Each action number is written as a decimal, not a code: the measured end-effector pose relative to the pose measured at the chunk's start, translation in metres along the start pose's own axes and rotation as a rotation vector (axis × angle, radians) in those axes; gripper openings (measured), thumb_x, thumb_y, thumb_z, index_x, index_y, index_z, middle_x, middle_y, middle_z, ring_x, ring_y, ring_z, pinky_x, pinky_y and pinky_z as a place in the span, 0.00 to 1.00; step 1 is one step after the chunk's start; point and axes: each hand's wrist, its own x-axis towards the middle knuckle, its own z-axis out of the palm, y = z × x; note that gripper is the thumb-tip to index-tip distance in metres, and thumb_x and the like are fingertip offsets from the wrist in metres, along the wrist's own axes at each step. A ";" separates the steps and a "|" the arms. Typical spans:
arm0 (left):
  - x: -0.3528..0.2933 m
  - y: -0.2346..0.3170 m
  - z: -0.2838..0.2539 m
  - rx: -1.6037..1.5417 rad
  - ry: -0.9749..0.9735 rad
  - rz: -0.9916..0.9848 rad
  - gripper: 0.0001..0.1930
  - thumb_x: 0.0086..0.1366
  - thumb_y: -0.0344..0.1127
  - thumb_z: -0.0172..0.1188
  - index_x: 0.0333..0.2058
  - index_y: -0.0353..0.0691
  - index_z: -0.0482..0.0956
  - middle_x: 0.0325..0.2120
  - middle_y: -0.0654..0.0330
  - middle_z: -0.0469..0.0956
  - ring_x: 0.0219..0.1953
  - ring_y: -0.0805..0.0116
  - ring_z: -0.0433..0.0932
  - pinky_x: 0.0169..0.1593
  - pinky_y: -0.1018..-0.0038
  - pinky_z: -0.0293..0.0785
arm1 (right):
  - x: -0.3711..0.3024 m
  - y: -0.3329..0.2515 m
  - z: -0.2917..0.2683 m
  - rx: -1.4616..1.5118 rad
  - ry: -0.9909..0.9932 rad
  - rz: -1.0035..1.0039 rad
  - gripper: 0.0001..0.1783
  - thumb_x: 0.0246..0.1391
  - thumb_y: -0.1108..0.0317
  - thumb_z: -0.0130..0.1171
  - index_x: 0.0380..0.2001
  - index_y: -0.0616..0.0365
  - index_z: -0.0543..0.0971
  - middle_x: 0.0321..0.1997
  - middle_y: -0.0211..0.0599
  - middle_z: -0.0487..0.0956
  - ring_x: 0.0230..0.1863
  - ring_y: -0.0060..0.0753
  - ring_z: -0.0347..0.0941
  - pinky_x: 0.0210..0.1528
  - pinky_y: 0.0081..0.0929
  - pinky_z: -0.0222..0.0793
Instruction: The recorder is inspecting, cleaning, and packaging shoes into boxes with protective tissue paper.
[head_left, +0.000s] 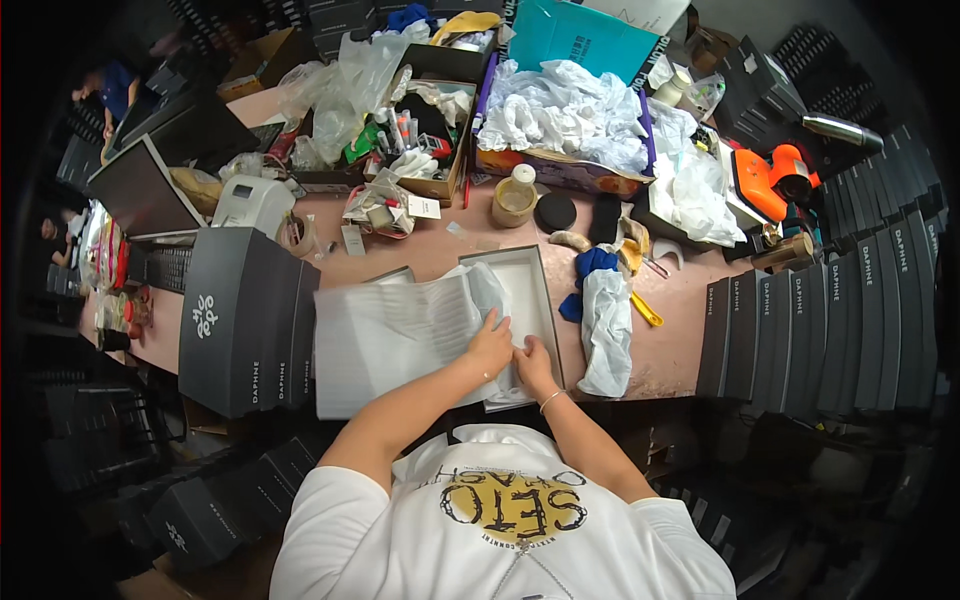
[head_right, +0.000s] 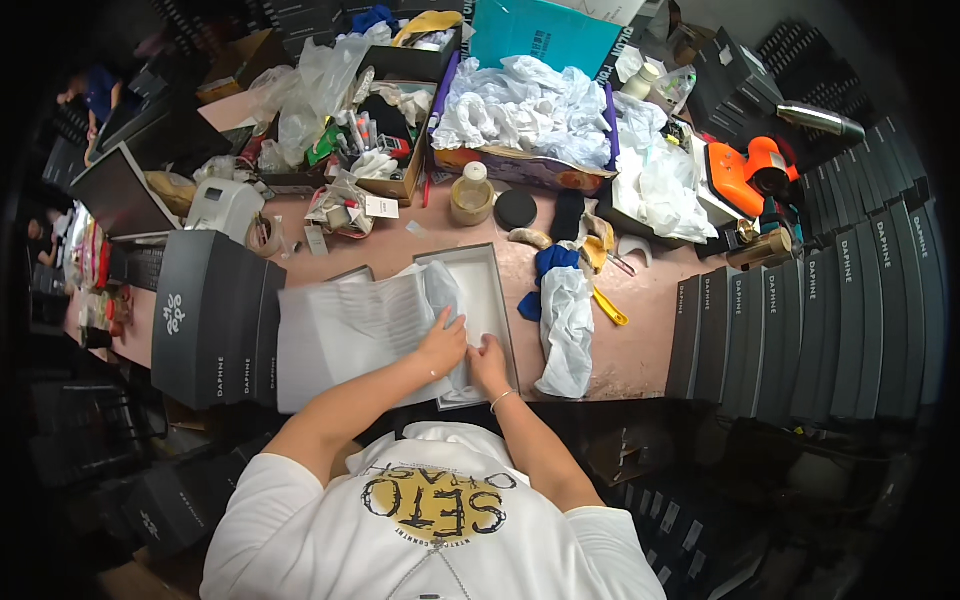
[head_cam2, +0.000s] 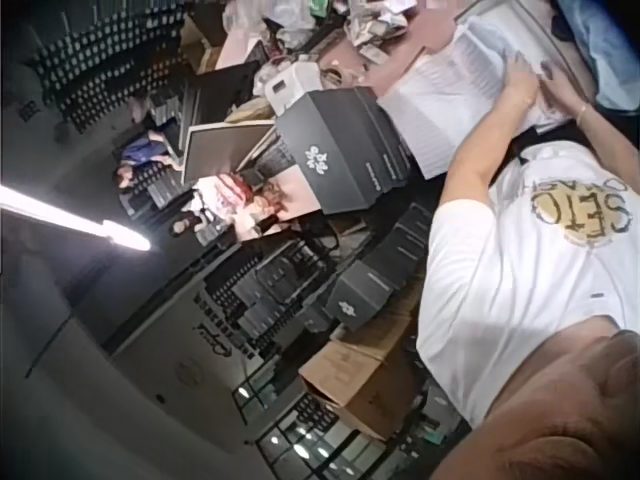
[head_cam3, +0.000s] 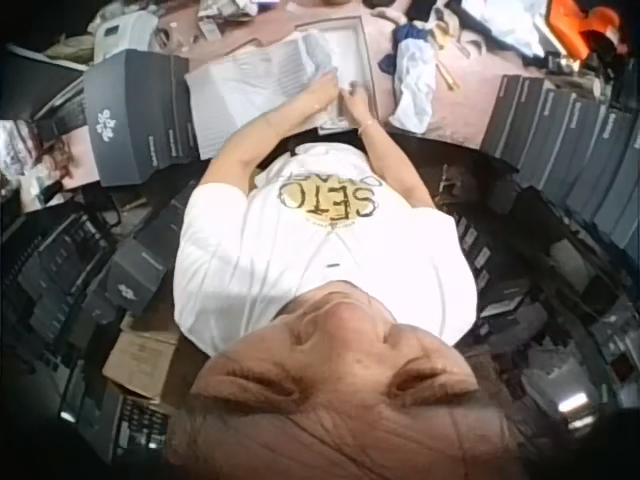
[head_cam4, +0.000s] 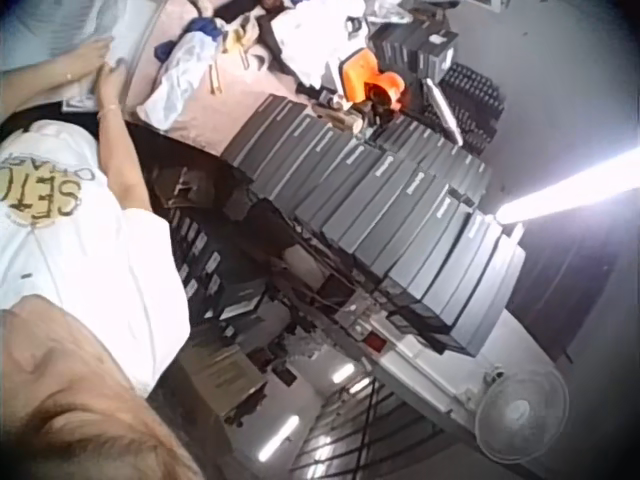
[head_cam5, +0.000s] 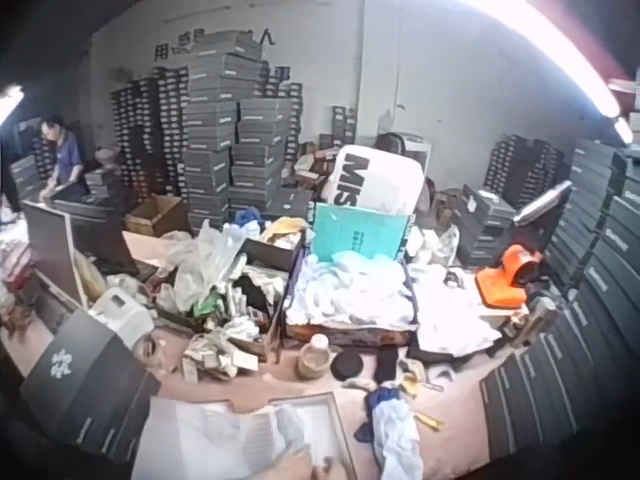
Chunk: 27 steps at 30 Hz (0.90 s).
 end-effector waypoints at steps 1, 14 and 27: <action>0.008 0.001 0.006 0.031 0.002 0.007 0.11 0.57 0.34 0.52 0.35 0.42 0.82 0.41 0.57 0.77 0.59 0.57 0.65 0.64 0.40 0.46 | 0.007 0.006 -0.008 -0.049 -0.080 -0.006 0.20 0.51 0.64 0.57 0.43 0.67 0.74 0.39 0.56 0.77 0.37 0.53 0.74 0.39 0.40 0.69; -0.089 -0.020 -0.072 -0.823 0.665 -0.344 0.15 0.47 0.23 0.60 0.38 0.35 0.79 0.48 0.45 0.72 0.57 0.47 0.66 0.61 0.50 0.60 | -0.088 -0.165 -0.038 -0.339 -0.181 -0.870 0.03 0.47 0.70 0.54 0.26 0.56 0.74 0.26 0.42 0.76 0.26 0.45 0.77 0.26 0.37 0.73; -0.030 -0.008 -0.066 -0.520 0.530 -0.138 0.19 0.48 0.21 0.54 0.41 0.43 0.80 0.53 0.54 0.69 0.63 0.49 0.58 0.64 0.51 0.55 | -0.015 -0.056 -0.216 -0.254 0.268 -0.313 0.09 0.53 0.70 0.54 0.27 0.66 0.76 0.28 0.56 0.76 0.32 0.58 0.74 0.32 0.42 0.68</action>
